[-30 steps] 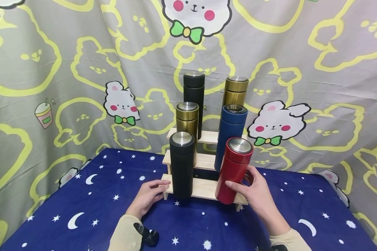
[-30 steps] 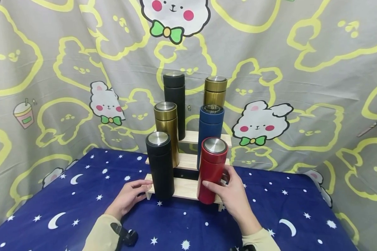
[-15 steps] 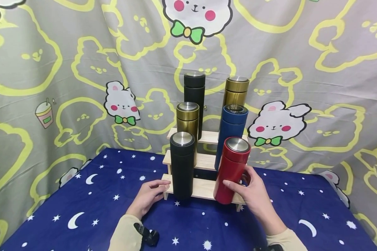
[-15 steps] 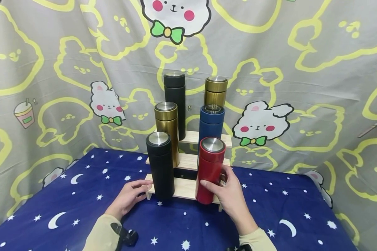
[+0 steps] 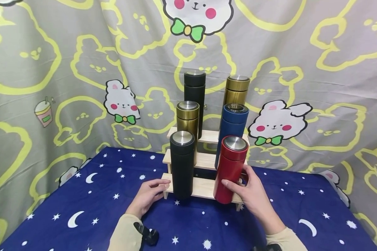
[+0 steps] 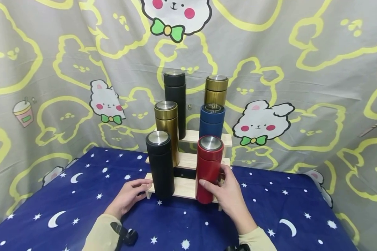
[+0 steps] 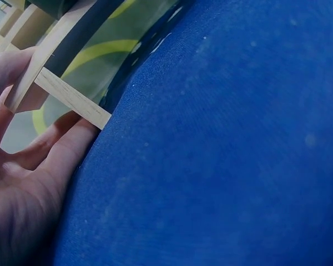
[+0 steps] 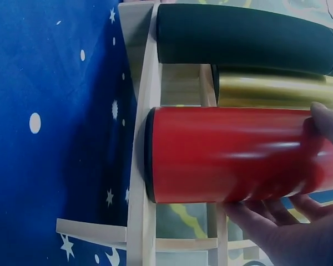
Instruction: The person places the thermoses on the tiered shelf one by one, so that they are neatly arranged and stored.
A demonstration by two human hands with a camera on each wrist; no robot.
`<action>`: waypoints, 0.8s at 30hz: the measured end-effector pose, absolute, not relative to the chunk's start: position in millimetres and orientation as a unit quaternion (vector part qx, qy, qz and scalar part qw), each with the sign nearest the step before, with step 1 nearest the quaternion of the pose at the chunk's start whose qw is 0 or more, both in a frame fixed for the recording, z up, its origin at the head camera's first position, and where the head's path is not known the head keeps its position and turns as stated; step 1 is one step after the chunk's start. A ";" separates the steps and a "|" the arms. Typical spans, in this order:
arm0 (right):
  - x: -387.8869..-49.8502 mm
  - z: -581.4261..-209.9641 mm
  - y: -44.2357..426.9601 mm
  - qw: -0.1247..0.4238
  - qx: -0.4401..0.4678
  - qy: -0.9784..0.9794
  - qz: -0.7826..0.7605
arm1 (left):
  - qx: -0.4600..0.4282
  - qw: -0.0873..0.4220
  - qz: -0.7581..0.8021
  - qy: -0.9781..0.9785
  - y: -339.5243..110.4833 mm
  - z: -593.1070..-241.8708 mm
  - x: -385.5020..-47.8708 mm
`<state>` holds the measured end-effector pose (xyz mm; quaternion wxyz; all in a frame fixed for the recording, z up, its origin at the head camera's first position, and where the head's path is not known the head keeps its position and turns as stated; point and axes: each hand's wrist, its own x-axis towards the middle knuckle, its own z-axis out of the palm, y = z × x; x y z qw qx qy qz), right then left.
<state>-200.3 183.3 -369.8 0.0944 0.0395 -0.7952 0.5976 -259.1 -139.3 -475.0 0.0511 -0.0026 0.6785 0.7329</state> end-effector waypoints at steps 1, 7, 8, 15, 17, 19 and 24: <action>-200.4 -370.0 183.9 0.097 0.042 -0.796 0.597 | -0.002 0.052 0.733 0.679 -138.8 -474.9 -259.5; -198.9 -371.4 187.2 0.097 0.055 -0.797 0.594 | -0.009 0.050 0.727 0.684 -137.7 -474.6 -260.8; -198.2 -371.8 188.2 0.096 0.057 -0.796 0.596 | -0.010 0.049 0.726 0.686 -137.6 -474.7 -260.8; -192.3 -375.7 204.6 0.131 0.076 -0.808 0.570 | -0.003 0.040 0.727 0.685 -136.1 -473.3 -260.7; -190.2 -377.5 211.9 0.139 0.076 -0.820 0.550 | 0.000 0.039 0.726 0.687 -135.5 -471.9 -259.2; -188.8 -379.2 219.2 0.131 0.065 -0.827 0.542 | 0.005 0.034 0.719 0.694 -136.1 -469.1 -257.8; -186.0 -383.7 242.1 0.071 0.021 -0.837 0.543 | 0.018 0.014 0.694 0.719 -145.5 -456.5 -254.0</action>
